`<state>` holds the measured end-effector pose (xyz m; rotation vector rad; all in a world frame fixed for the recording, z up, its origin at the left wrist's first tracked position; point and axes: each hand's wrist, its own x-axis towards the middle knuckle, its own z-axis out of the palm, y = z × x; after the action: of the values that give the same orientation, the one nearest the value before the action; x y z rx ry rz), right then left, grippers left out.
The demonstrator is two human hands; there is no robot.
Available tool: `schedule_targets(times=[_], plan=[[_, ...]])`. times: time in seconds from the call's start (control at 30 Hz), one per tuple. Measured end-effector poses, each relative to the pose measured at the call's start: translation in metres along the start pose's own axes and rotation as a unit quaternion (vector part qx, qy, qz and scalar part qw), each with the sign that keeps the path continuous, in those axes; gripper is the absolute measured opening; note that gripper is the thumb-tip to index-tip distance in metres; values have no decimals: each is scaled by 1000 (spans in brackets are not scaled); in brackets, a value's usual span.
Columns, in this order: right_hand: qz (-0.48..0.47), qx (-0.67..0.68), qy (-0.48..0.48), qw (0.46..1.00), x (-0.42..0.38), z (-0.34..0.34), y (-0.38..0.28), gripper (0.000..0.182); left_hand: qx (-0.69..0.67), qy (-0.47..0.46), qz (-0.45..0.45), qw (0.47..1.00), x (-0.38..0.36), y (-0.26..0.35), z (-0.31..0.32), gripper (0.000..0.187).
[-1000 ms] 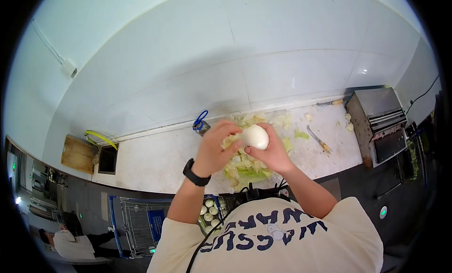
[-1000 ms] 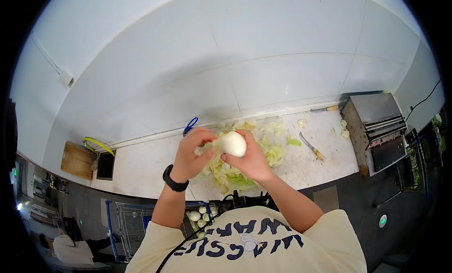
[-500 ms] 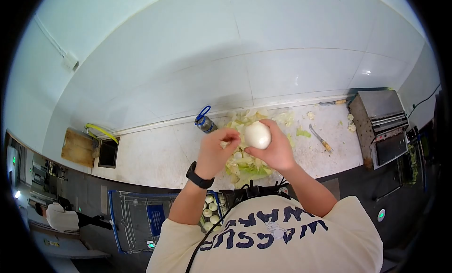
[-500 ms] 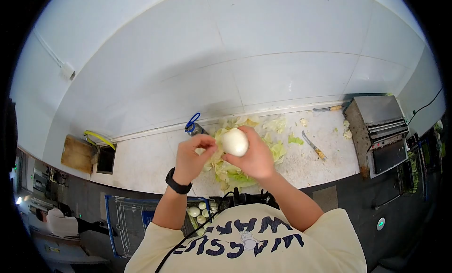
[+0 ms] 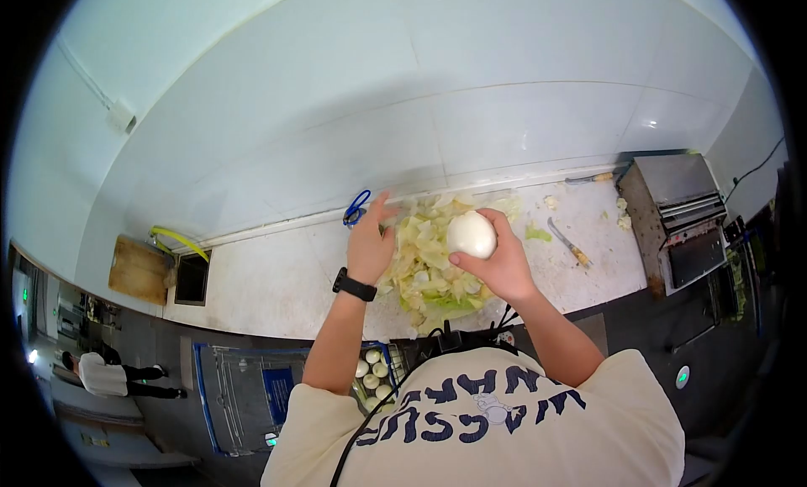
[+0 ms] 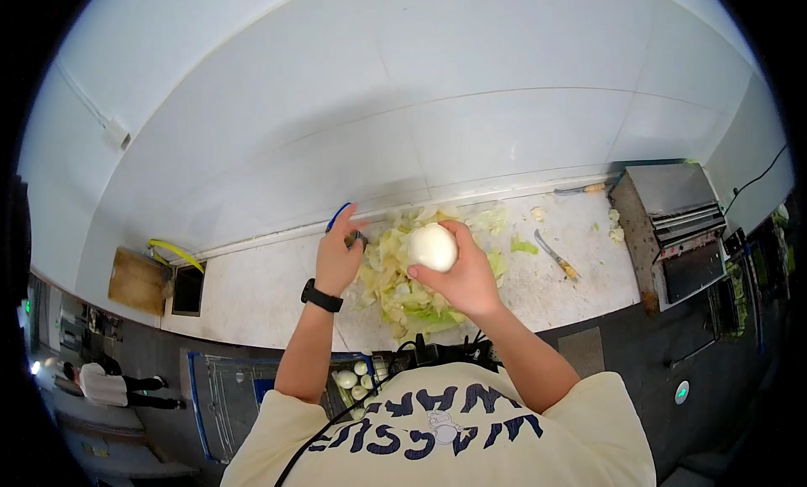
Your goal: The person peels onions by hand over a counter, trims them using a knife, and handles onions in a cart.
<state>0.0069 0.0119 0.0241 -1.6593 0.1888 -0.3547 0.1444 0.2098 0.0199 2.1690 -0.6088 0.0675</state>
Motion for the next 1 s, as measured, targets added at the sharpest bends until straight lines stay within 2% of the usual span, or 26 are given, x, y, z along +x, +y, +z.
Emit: schedule_targets(times=[0.07, 0.1, 0.17, 0.2, 0.3, 0.33, 0.43, 0.53, 0.77, 0.87, 1.0], plan=[[-29, 53, 2, 998, 0, 1, 8, 70, 27, 28, 126, 991, -4, 15, -3, 53], [19, 96, -46, 994, 0, -3, 3, 70, 40, 43, 188, 981, -7, 24, -4, 50], [117, 182, -145, 965, 1, -13, -12, 70, -15, 2, 287, 958, -17, 52, -6, 44], [96, 215, -175, 956, 0, -13, -8, 70, -41, -16, 335, 941, -22, 63, -6, 41], [44, 284, -243, 926, 3, -8, -2, 72, -92, -57, 382, 918, -25, 75, -5, 35], [37, 291, -248, 923, 2, -6, -4, 72, -85, -35, 399, 912, -25, 69, -3, 34], [8, 256, -252, 933, -1, -2, -13, 73, -106, 13, 397, 912, -28, 67, -2, 35], [-32, 196, -242, 950, -2, -2, -16, 73, -118, 22, 371, 921, -30, 70, -3, 37], [-80, 123, -250, 957, -5, 1, -16, 71, -120, 30, 386, 914, -28, 72, -8, 22], [-90, 112, -263, 954, -6, 4, -13, 69, -126, 41, 411, 902, -26, 70, -6, 19], [-47, 96, -276, 955, -11, 5, -19, 68, -155, 51, 398, 903, -30, 68, -1, 16]])
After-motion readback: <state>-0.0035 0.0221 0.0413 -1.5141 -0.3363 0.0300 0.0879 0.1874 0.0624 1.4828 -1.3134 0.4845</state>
